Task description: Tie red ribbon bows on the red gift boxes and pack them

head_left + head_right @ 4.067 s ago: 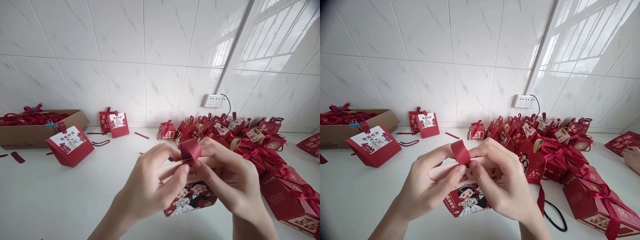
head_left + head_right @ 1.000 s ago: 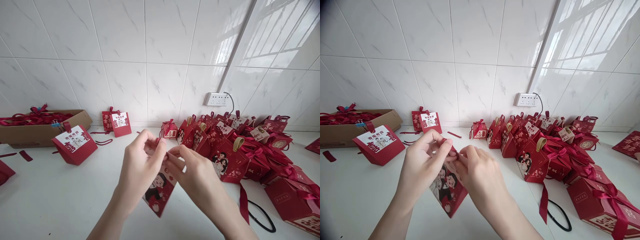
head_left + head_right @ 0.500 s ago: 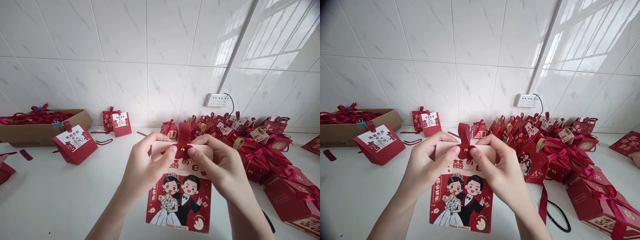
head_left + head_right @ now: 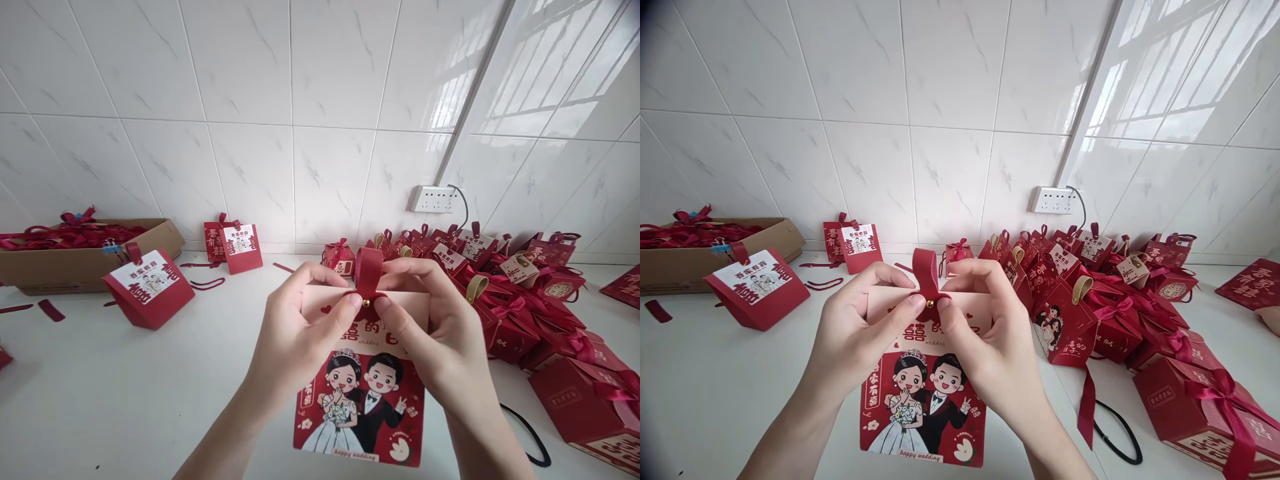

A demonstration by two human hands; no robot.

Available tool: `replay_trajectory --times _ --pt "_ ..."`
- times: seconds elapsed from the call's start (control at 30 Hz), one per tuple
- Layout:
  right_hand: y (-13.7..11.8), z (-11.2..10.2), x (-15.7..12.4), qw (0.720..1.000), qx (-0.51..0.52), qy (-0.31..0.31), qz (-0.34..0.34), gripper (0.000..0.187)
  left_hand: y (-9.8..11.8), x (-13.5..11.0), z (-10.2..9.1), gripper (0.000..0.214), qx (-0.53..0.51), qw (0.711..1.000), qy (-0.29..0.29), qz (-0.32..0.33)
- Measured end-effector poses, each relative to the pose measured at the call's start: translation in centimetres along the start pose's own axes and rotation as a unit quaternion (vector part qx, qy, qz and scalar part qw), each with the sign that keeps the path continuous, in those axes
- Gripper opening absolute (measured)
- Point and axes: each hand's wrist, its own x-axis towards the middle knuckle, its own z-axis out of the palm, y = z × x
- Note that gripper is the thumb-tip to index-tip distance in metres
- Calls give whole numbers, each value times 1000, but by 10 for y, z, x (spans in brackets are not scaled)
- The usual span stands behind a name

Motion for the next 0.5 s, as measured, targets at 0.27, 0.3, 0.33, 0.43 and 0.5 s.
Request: replay_trajectory --times 0.27,0.3,0.33,0.43,0.5 --pt "-4 -1 -2 994 -38 24 -102 19 -5 -6 4 10 -13 993 16 116" --pt "-3 -1 -3 991 -44 29 -125 22 -6 -6 4 11 -15 990 21 142" --pt "-2 -1 -3 986 -44 32 -156 24 -7 -6 5 12 -21 985 21 171" --pt "0 -3 -2 958 -26 13 -286 29 -10 -5 3 15 -40 958 7 283" --pt "-2 -6 0 934 -31 -14 -355 29 -12 -5 0 13 -29 939 10 343"
